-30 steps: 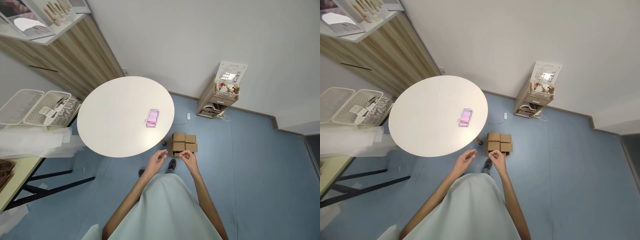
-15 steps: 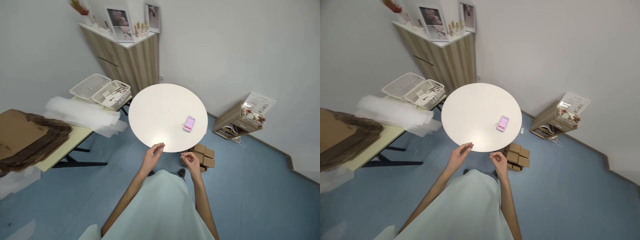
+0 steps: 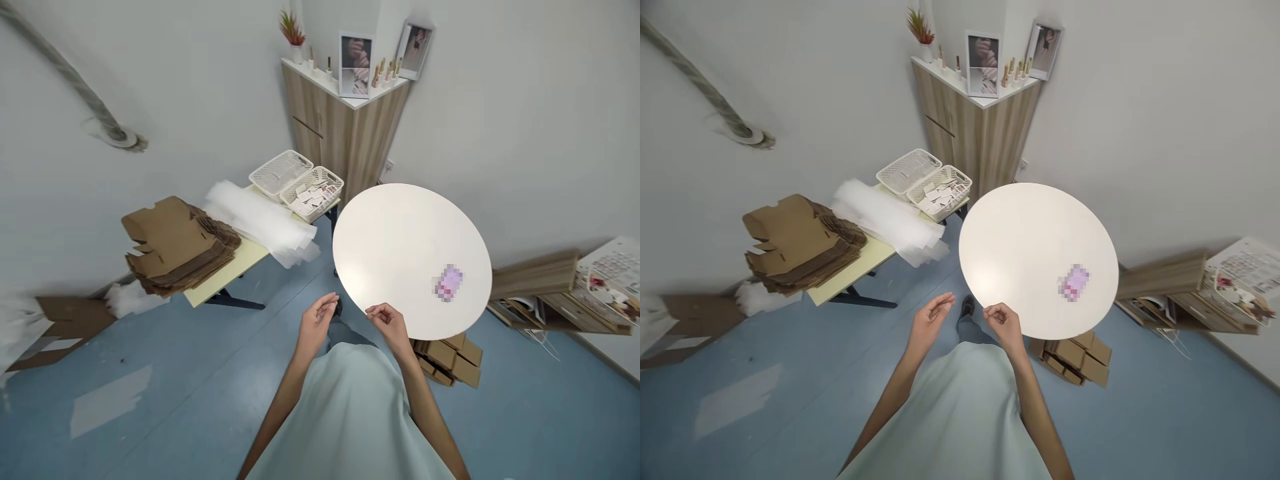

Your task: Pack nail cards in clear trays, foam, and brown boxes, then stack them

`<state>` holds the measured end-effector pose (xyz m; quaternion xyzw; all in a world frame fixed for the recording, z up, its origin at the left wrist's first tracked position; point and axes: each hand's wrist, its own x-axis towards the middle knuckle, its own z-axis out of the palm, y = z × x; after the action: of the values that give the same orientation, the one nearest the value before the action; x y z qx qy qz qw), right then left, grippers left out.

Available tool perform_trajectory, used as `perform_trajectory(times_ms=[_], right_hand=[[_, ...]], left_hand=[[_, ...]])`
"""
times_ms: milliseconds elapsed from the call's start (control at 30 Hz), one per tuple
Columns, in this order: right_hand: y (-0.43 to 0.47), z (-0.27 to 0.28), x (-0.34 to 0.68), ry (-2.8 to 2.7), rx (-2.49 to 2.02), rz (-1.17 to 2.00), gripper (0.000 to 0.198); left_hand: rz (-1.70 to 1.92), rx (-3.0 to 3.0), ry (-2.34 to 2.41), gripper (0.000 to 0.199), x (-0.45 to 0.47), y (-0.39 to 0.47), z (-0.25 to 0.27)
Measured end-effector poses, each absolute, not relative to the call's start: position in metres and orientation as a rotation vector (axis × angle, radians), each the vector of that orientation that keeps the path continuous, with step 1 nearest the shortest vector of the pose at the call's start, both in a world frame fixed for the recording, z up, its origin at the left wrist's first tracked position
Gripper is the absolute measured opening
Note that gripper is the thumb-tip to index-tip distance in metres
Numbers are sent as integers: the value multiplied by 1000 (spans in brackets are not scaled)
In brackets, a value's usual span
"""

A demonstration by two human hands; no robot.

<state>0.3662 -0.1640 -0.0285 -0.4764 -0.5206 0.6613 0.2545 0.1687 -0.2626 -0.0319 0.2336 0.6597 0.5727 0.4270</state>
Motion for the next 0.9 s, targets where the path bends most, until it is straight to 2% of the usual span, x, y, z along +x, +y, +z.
perform_trajectory(times_ms=[200,467,667,900], right_hand=[[-113,-38,285,-1374,-1170,1912,35],[-35,-34,207,-1331,-1103,1938,37],[-5,-35,185,-1276,-1207,1928,33],[6,-23,169,-1200,-1401,1818,24]], left_hand=[[1445,567,1762,52,93,-235,-24],[1314,737,1898,54,-2,-153,-12],[1179,744,1990,46,-53,-111,-29],[801,921,2128,34,-118,-49,-62]])
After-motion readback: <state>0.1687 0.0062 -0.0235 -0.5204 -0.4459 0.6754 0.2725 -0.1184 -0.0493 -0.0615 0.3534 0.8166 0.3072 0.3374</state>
